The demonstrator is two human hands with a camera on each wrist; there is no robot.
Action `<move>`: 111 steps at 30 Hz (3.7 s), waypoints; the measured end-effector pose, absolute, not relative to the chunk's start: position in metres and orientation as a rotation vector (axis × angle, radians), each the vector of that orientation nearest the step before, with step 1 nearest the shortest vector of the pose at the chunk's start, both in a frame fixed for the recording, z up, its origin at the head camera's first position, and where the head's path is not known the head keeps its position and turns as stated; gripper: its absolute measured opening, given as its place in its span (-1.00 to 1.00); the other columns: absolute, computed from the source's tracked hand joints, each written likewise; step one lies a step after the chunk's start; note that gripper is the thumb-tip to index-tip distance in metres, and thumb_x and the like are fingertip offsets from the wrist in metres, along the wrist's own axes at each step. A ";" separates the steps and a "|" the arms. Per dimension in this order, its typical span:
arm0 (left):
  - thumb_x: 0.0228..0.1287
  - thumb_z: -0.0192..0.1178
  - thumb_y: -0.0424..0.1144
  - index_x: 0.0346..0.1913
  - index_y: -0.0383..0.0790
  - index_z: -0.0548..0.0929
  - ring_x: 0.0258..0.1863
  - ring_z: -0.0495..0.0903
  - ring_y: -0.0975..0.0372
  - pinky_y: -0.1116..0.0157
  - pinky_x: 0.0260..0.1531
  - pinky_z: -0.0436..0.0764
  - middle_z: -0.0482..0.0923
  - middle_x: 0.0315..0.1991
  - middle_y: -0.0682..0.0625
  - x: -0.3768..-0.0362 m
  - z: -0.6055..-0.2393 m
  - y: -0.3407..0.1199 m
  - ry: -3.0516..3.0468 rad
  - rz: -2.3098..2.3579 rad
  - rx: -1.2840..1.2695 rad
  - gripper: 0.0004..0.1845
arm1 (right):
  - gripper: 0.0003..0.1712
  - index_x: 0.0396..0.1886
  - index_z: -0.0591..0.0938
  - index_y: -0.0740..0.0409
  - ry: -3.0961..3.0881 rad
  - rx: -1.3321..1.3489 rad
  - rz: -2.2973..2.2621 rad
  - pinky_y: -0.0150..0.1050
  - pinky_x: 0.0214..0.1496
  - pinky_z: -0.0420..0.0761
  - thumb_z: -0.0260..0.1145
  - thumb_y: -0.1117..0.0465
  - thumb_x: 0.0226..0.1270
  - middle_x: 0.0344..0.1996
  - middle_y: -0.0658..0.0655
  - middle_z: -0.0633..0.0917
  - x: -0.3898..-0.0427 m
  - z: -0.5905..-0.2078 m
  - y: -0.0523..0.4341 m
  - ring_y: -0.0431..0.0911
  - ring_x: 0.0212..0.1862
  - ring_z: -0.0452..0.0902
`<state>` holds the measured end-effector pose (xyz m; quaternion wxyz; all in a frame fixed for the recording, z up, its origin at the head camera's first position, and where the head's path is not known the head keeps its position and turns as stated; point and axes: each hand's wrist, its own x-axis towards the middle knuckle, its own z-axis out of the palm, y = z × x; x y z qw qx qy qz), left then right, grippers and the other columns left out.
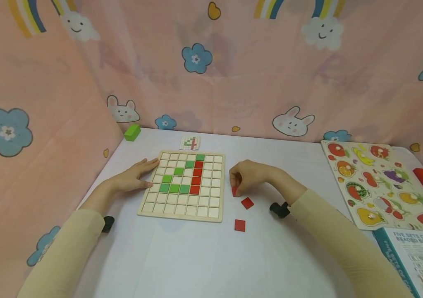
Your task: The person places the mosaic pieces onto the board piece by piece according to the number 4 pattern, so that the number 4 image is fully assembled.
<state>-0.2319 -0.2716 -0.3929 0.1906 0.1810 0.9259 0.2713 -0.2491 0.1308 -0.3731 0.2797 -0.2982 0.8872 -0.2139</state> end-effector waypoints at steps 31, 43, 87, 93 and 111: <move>0.30 0.21 -0.15 0.58 -0.14 0.02 0.60 -0.34 -0.23 -0.38 0.45 -0.22 -0.13 0.63 -0.17 -0.233 -0.395 -0.271 2.617 0.735 0.491 -0.13 | -0.95 -0.40 0.74 0.10 2.546 -0.863 -0.884 -0.42 -0.31 0.50 0.43 0.33 0.15 -0.52 -0.02 0.74 -0.202 -0.373 0.032 -0.24 -0.39 0.54; 0.30 0.22 -0.16 0.58 -0.13 0.02 0.60 -0.33 -0.24 -0.38 0.45 -0.23 -0.11 0.62 -0.18 -0.234 -0.396 -0.273 2.623 0.743 0.504 -0.13 | -0.97 -0.36 0.73 0.05 2.619 -0.893 -0.732 -0.39 -0.42 0.44 0.43 0.25 0.19 -0.59 -0.05 0.63 -0.199 -0.369 0.033 -0.20 -0.46 0.46; 0.31 0.20 -0.17 0.58 -0.15 0.01 0.60 -0.35 -0.23 -0.37 0.46 -0.24 -0.13 0.63 -0.15 -0.234 -0.396 -0.273 2.615 0.736 0.501 -0.14 | -0.83 -0.45 0.64 0.07 2.406 -0.767 -0.739 -0.38 -0.42 0.40 0.52 0.28 0.06 -0.61 -0.02 0.56 -0.219 -0.347 0.111 -0.19 -0.50 0.43; 0.32 0.20 -0.16 0.58 -0.14 0.00 0.60 -0.35 -0.23 -0.37 0.46 -0.24 -0.13 0.63 -0.14 -0.233 -0.396 -0.273 2.614 0.737 0.505 -0.14 | -0.81 -0.44 0.64 0.09 2.437 -0.693 -0.898 -0.42 -0.45 0.43 0.54 0.25 0.06 -0.59 -0.02 0.58 -0.202 -0.353 0.072 -0.20 -0.48 0.44; 0.30 0.21 -0.16 0.58 -0.15 0.02 0.60 -0.35 -0.23 -0.38 0.46 -0.23 -0.12 0.63 -0.13 -0.235 -0.397 -0.274 2.614 0.736 0.502 -0.13 | -0.86 -0.49 0.71 0.08 2.513 -0.904 -0.836 -0.43 -0.36 0.49 0.44 0.41 0.09 -0.57 -0.06 0.67 -0.178 -0.369 0.021 -0.23 -0.41 0.50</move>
